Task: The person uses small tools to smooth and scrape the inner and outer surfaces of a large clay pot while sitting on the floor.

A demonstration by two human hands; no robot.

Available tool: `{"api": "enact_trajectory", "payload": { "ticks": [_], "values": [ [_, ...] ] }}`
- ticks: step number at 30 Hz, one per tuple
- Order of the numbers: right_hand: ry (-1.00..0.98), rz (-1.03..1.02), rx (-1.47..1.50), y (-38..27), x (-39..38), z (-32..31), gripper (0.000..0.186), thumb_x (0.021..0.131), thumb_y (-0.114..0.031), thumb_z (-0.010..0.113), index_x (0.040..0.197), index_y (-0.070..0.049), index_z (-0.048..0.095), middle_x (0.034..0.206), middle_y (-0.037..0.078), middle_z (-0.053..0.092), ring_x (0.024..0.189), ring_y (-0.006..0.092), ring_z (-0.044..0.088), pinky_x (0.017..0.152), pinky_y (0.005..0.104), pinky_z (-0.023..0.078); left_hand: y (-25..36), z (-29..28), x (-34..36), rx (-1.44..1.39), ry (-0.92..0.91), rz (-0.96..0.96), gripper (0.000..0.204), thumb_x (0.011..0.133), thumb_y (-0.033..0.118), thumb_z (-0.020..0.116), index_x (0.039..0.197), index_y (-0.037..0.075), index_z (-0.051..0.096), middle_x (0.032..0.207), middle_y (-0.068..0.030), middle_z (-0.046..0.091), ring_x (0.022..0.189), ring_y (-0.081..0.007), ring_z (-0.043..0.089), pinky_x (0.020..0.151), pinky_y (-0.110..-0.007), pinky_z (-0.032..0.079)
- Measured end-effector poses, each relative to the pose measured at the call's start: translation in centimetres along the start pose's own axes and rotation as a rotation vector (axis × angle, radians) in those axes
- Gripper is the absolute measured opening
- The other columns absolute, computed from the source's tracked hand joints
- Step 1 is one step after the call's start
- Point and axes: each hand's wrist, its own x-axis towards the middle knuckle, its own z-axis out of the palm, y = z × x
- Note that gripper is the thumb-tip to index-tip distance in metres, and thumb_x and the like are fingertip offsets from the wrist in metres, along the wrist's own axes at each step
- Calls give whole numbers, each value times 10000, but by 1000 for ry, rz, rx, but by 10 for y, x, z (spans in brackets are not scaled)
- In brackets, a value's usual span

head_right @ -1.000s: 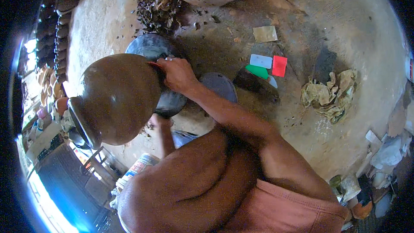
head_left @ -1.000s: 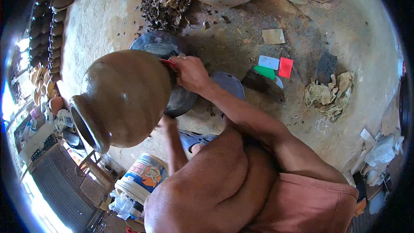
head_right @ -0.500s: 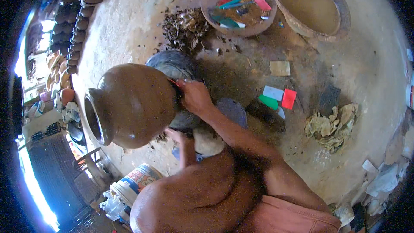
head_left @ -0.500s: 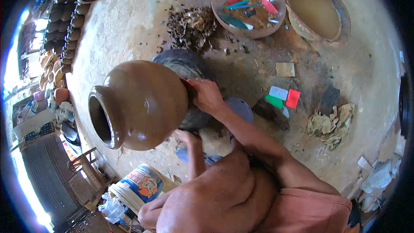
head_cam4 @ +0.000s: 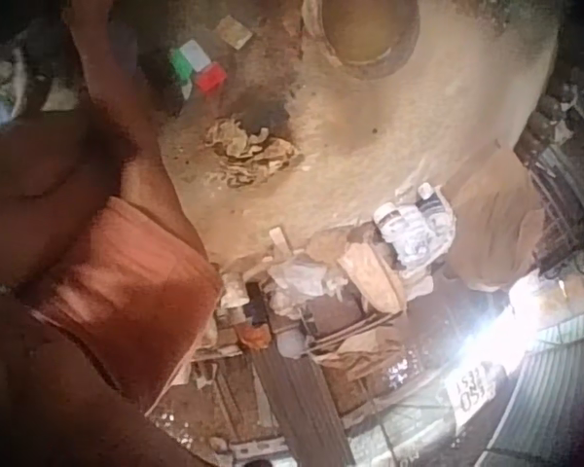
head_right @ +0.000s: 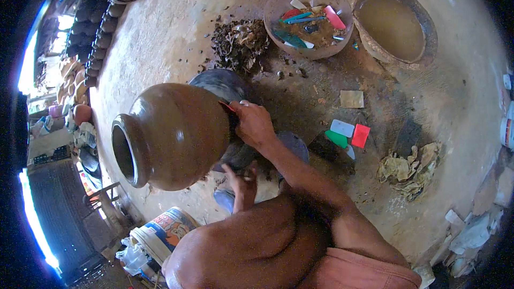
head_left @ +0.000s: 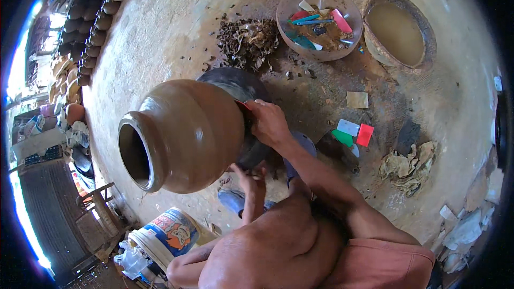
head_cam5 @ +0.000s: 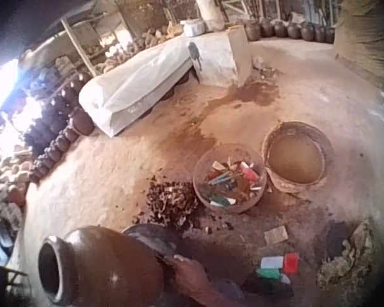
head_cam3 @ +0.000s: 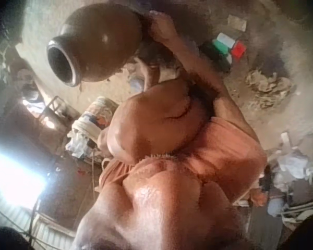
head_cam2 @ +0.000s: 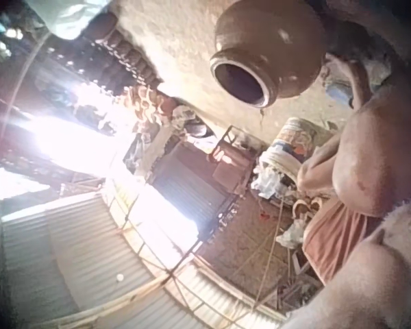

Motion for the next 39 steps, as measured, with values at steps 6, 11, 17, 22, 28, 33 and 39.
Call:
{"api": "enact_trajectory", "payload": {
  "ticks": [6, 11, 17, 22, 28, 33, 39],
  "values": [
    [-84, 21, 34, -17, 0, -2, 339, 746, 8, 656, 1071, -87, 655, 947, 182, 644, 967, 450, 652, 799, 538, 517, 46, -51, 75, -5, -491, -7, 863, 965, 799, 499, 1435, 75, 527, 1226, -179, 659, 944, -332, 698, 747, -436, 608],
    [-58, 23, 28, -22, -2, 7, 345, 746, 14, 649, 1075, -90, 670, 957, 188, 645, 967, 450, 655, 799, 533, 523, -12, -43, 90, -123, -127, 112, 825, 971, 764, 539, 1416, 69, 542, 1206, -168, 662, 957, -329, 696, 751, -449, 607],
    [43, 32, 46, -17, -2, -7, 283, 820, -32, 667, 1097, -85, 693, 971, 194, 642, 945, 452, 655, 788, 538, 534, -12, -59, 52, 178, -506, -471, 767, 986, 710, 582, 1400, 65, 556, 1191, -153, 665, 977, -316, 693, 758, -468, 607],
    [-57, 33, 30, -45, -1, -8, 279, 804, -13, 681, 1074, -85, 680, 969, 188, 632, 945, 449, 655, 800, 548, 546, 0, -107, 166, 212, -427, 354, 627, 1048, 544, 529, 1441, 55, 541, 1456, -162, 590, 1190, -303, 658, 872, -469, 611],
    [-33, 65, -30, -33, -4, -19, 334, 765, -2, 688, 1083, -99, 661, 979, 175, 622, 959, 436, 660, 787, 549, 549, -16, -40, 2, 72, -234, -332, 652, 1056, 644, 484, 1458, 132, 527, 1391, -144, 601, 1178, -332, 648, 922, -498, 594],
    [-59, 16, -50, -44, 3, -20, 341, 788, -44, 674, 1122, -108, 648, 1034, 188, 637, 940, 455, 678, 794, 559, 557, 59, -61, 100, 36, -530, 40, 758, 1024, 716, 492, 1486, 115, 467, 1337, -174, 603, 1161, -408, 638, 866, -529, 604],
    [-70, 45, -111, -40, 4, -23, 346, 799, -82, 689, 1141, -101, 638, 1049, 207, 640, 922, 473, 692, 797, 577, 559, -34, -14, 18, -57, -123, -72, 752, 1029, 683, 515, 1485, 88, 463, 1339, -172, 599, 1189, -408, 626, 873, -537, 601]
  ]
}}
